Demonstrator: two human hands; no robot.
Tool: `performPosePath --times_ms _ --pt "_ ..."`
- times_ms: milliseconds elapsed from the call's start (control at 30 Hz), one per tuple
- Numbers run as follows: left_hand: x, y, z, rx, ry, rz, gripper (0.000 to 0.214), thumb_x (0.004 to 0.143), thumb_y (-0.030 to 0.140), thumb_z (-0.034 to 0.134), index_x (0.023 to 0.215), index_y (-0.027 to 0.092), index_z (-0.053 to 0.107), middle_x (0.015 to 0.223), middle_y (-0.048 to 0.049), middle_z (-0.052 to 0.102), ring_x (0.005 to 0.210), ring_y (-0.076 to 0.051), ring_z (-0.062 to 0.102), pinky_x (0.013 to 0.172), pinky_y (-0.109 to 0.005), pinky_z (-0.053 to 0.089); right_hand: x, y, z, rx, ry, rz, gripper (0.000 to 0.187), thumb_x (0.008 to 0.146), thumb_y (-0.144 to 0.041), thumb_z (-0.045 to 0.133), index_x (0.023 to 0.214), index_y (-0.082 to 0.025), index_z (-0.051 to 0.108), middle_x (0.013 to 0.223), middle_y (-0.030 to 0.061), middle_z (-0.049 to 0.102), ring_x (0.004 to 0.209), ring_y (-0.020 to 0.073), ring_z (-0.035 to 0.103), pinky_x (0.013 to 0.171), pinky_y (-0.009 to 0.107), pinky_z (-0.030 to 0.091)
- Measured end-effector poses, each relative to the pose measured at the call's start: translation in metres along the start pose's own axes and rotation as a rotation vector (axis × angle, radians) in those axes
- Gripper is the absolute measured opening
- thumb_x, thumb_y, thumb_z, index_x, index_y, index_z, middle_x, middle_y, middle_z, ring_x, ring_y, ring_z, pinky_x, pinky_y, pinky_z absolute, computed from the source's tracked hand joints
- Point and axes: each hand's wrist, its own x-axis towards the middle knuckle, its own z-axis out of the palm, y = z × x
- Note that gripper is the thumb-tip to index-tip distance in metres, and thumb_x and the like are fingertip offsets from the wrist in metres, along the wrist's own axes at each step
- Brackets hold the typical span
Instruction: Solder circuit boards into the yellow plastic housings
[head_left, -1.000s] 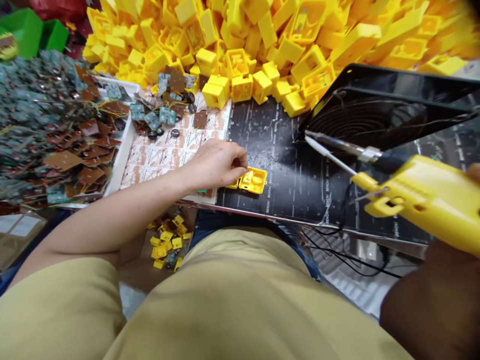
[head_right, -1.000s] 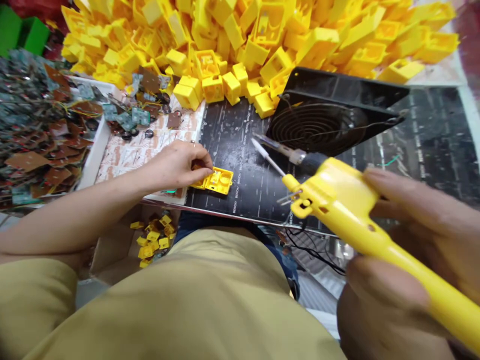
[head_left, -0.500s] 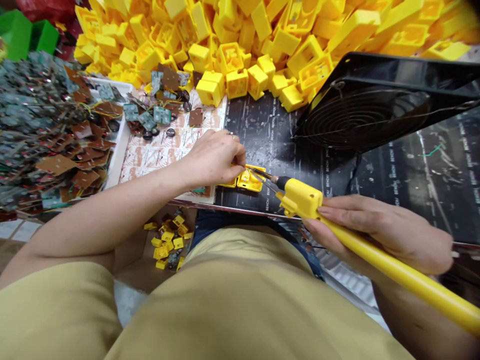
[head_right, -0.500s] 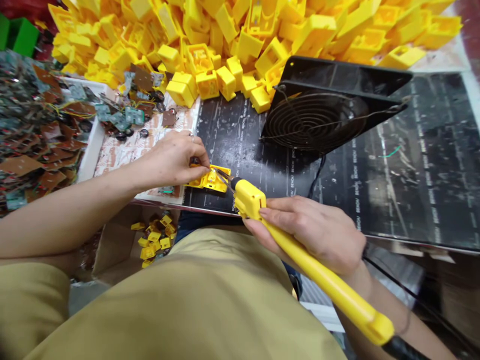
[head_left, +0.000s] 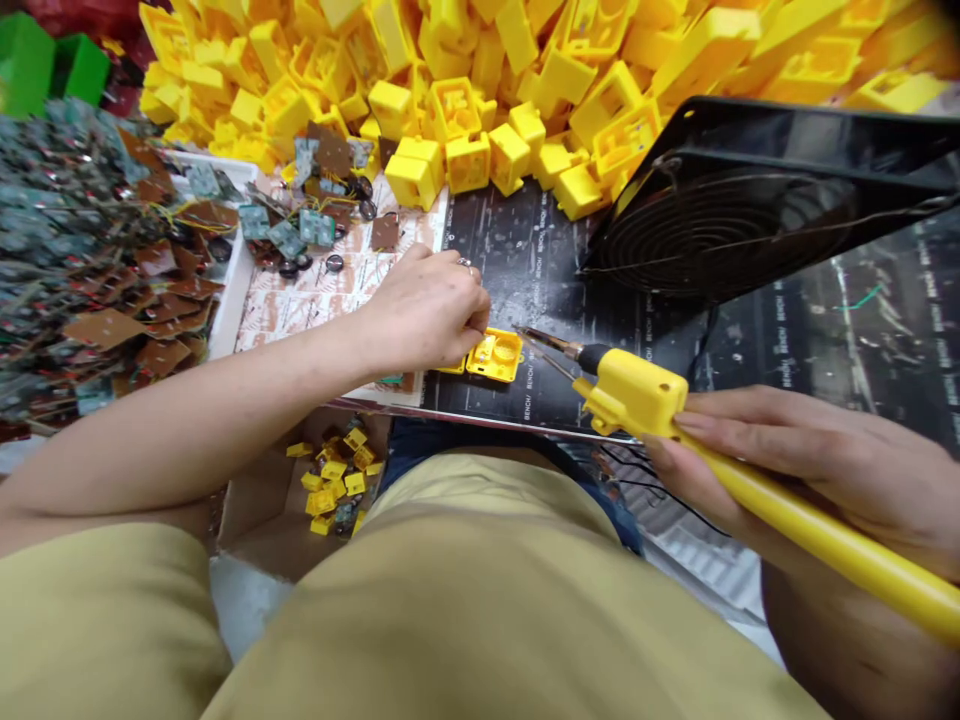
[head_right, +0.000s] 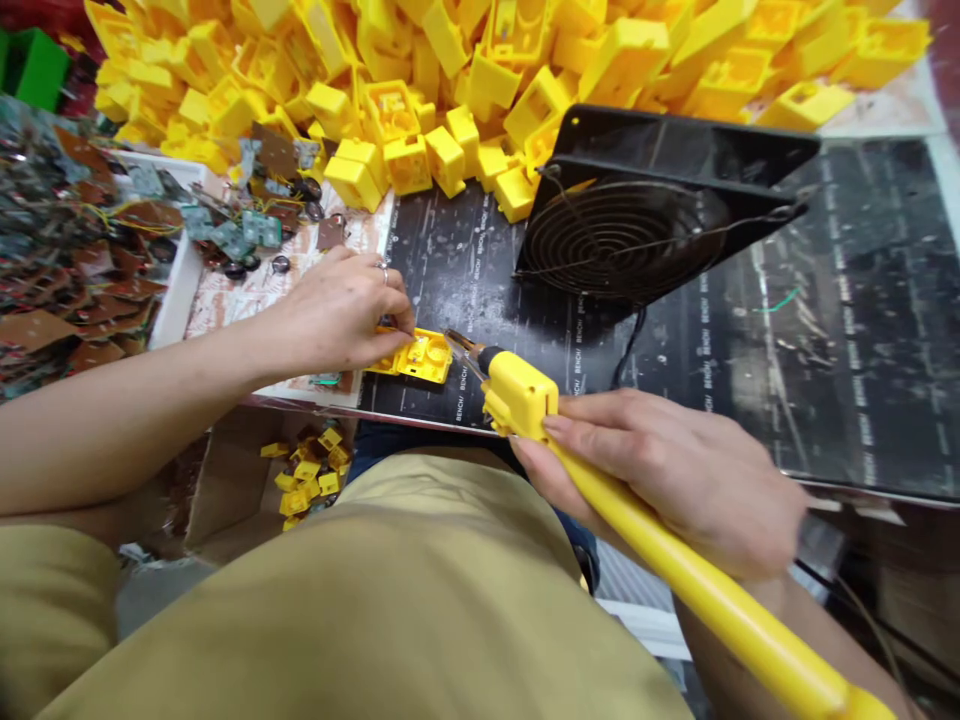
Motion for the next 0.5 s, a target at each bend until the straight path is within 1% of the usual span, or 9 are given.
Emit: performPosePath --times_ms 33,100,133,233,333,400,467,500 --pt "0.0 0.0 -0.001 0.019 -0.021 -0.001 0.021 0.084 0.023 0.056 0.08 0.02 0.076 0.088 -0.0044 0.071 0.095 -0.023 0.061 0.089 -0.039 0.04 0.001 -0.002 0.0 0.002 -0.006 -0.042 0.026 0.098 -0.049 0.053 0.097 -0.025 0.062 0.092 0.0019 0.073 0.074 0.0147 0.071 0.055 0.025 0.058" --pt "0.0 0.0 -0.002 0.05 -0.043 0.0 0.023 0.085 0.024 0.054 0.083 0.02 0.077 0.091 -0.0051 0.072 0.096 -0.024 0.061 0.086 -0.039 0.039 0.006 -0.009 0.0 0.015 0.003 -0.057 0.031 0.102 -0.048 0.044 0.095 -0.024 0.062 0.087 0.003 0.072 0.072 0.0124 0.07 0.057 0.023 0.057" --pt "0.0 -0.001 -0.002 0.058 -0.049 0.001 0.024 0.085 0.024 0.053 0.085 0.02 0.077 0.092 -0.0051 0.072 0.096 -0.024 0.062 0.086 -0.039 0.039 0.009 -0.013 0.0 0.026 0.014 -0.056 0.031 0.103 -0.046 0.044 0.093 -0.023 0.062 0.084 0.0032 0.072 0.071 0.0111 0.069 0.059 0.021 0.057" --pt "0.0 -0.002 0.0 0.064 -0.036 0.005 0.024 0.085 0.024 0.053 0.086 0.021 0.077 0.092 -0.0043 0.073 0.096 -0.025 0.062 0.083 -0.038 0.039 0.023 -0.026 0.004 0.097 0.045 -0.068 0.024 0.101 -0.038 0.051 0.087 -0.021 0.061 0.077 0.0024 0.069 0.069 0.0077 0.067 0.064 0.016 0.056" --pt "-0.002 -0.003 0.004 0.05 -0.001 0.022 0.024 0.085 0.024 0.053 0.085 0.022 0.076 0.09 -0.0034 0.073 0.092 -0.023 0.062 0.081 -0.036 0.038 0.034 -0.032 0.007 0.135 0.072 -0.154 0.012 0.097 -0.029 0.06 0.088 -0.021 0.059 0.077 0.0017 0.069 0.07 0.0073 0.067 0.068 0.015 0.057" --pt "-0.002 -0.005 0.006 0.036 0.018 0.032 0.023 0.084 0.023 0.053 0.083 0.021 0.076 0.088 -0.0032 0.073 0.09 -0.022 0.061 0.08 -0.035 0.038 0.036 -0.031 0.006 0.144 0.077 -0.192 0.009 0.095 -0.026 0.063 0.09 -0.021 0.058 0.078 0.0015 0.069 0.071 0.0076 0.068 0.069 0.016 0.057" --pt "-0.003 -0.006 0.007 0.016 0.036 0.039 0.022 0.084 0.023 0.054 0.083 0.021 0.076 0.087 -0.0031 0.073 0.089 -0.021 0.061 0.079 -0.035 0.038 0.033 -0.029 0.003 0.151 0.04 -0.158 0.013 0.097 -0.03 0.06 0.088 -0.021 0.06 0.078 0.0013 0.07 0.07 0.008 0.067 0.068 0.017 0.057" --pt "-0.004 -0.007 0.008 0.003 0.048 0.043 0.022 0.083 0.023 0.054 0.083 0.021 0.076 0.087 -0.0029 0.073 0.088 -0.021 0.061 0.08 -0.035 0.039 0.03 -0.028 0.001 0.148 0.023 -0.101 0.018 0.098 -0.035 0.058 0.087 -0.022 0.062 0.078 0.0012 0.07 0.07 0.0084 0.068 0.066 0.018 0.057"
